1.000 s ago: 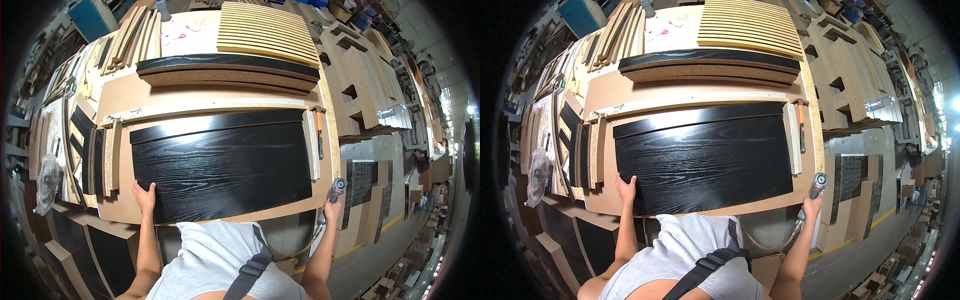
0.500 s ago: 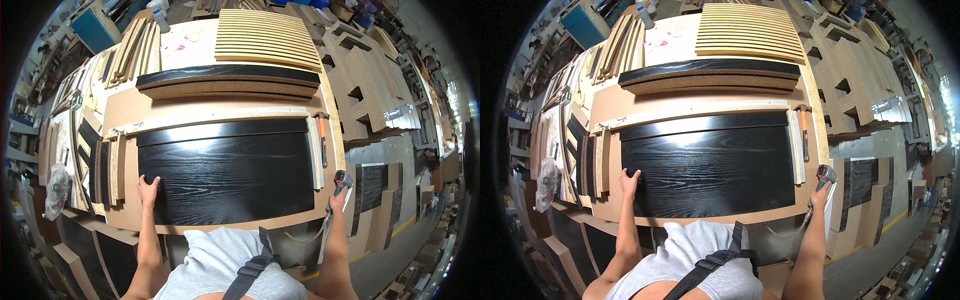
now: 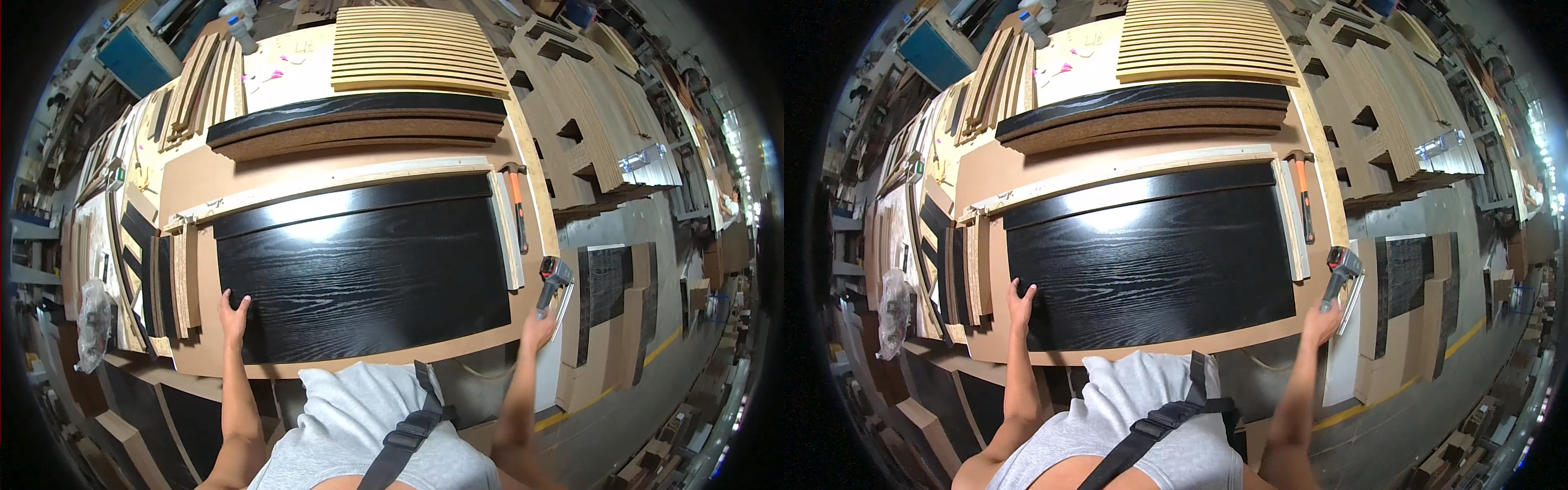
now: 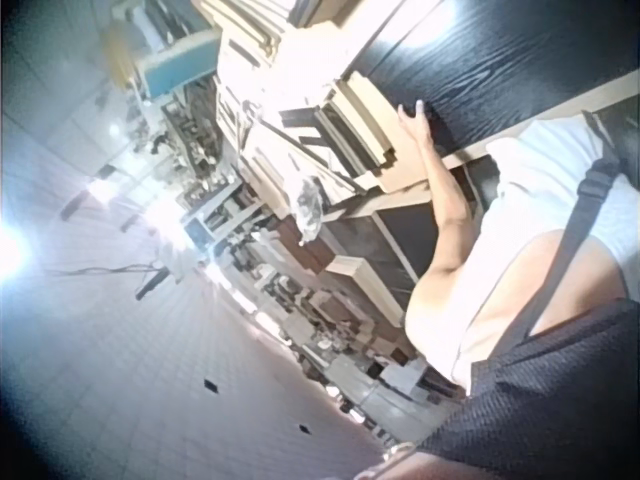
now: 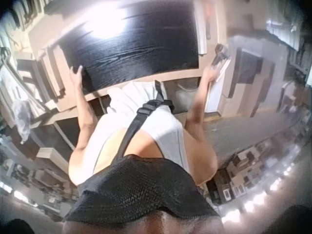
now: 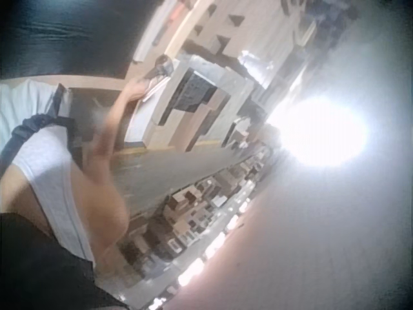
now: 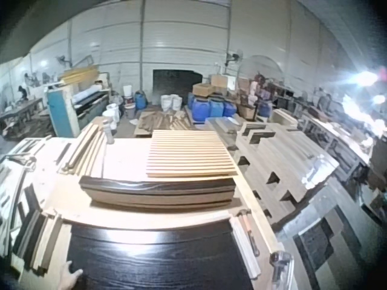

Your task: The person assembles a wooden panel by placing a board into a jig, aligning wooden strips along its edges, and fastening them using a pneumatic nail gun. They then move the assembled piece onto a stack and repeat the assembly process with another board.

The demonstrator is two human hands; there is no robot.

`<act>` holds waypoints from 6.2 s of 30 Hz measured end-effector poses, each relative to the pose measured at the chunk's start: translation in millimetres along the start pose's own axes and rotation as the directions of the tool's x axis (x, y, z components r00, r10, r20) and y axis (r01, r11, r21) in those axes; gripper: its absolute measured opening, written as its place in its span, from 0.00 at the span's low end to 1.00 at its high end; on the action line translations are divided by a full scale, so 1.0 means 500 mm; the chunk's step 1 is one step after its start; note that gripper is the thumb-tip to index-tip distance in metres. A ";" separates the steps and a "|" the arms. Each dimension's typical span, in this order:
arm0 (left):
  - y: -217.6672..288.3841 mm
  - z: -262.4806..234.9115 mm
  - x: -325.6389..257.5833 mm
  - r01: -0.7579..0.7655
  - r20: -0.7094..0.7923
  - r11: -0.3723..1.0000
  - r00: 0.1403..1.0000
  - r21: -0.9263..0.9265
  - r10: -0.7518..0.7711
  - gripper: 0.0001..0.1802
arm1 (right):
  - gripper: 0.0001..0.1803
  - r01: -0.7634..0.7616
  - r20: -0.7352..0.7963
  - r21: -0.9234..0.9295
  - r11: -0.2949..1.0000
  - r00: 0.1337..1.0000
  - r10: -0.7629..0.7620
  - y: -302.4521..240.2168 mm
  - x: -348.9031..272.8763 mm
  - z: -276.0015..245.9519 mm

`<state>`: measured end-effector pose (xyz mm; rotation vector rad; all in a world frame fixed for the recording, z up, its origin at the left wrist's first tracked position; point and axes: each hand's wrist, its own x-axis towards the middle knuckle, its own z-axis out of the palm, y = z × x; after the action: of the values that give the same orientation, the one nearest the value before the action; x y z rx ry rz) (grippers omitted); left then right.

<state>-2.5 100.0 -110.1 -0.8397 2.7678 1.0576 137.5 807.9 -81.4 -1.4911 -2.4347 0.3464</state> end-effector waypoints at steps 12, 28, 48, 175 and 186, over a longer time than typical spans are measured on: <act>0.087 -0.007 -0.008 0.187 0.034 0.982 0.982 -0.001 -0.187 0.47 | 0.53 -0.886 0.838 0.464 -0.002 0.437 0.327 -0.202 -0.172 -0.029; 0.042 -0.040 0.002 0.060 0.111 0.990 0.993 -0.129 -0.046 0.43 | 0.44 -0.895 0.895 0.445 0.034 0.445 -0.011 -0.127 -0.201 -0.029; 0.000 -0.105 0.030 -0.067 0.190 0.986 0.977 -0.156 0.096 0.41 | 0.48 -0.865 0.857 0.483 -0.138 0.499 -0.130 -0.254 -0.419 -0.055; 0.705 0.690 -0.392 -0.899 0.507 0.424 0.316 -0.112 0.802 0.48 | 0.23 -0.332 0.884 0.452 0.828 0.293 -0.365 -0.487 0.237 -0.041; 0.706 0.693 -0.386 -0.869 0.476 0.479 0.370 -0.128 0.798 0.66 | 0.31 -0.400 0.871 0.484 0.778 0.306 -0.384 -0.362 0.183 -0.132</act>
<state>-64.4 627.2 -115.6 0.9371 2.6612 0.8927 -30.4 813.7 50.4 -0.9921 -2.4135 2.4773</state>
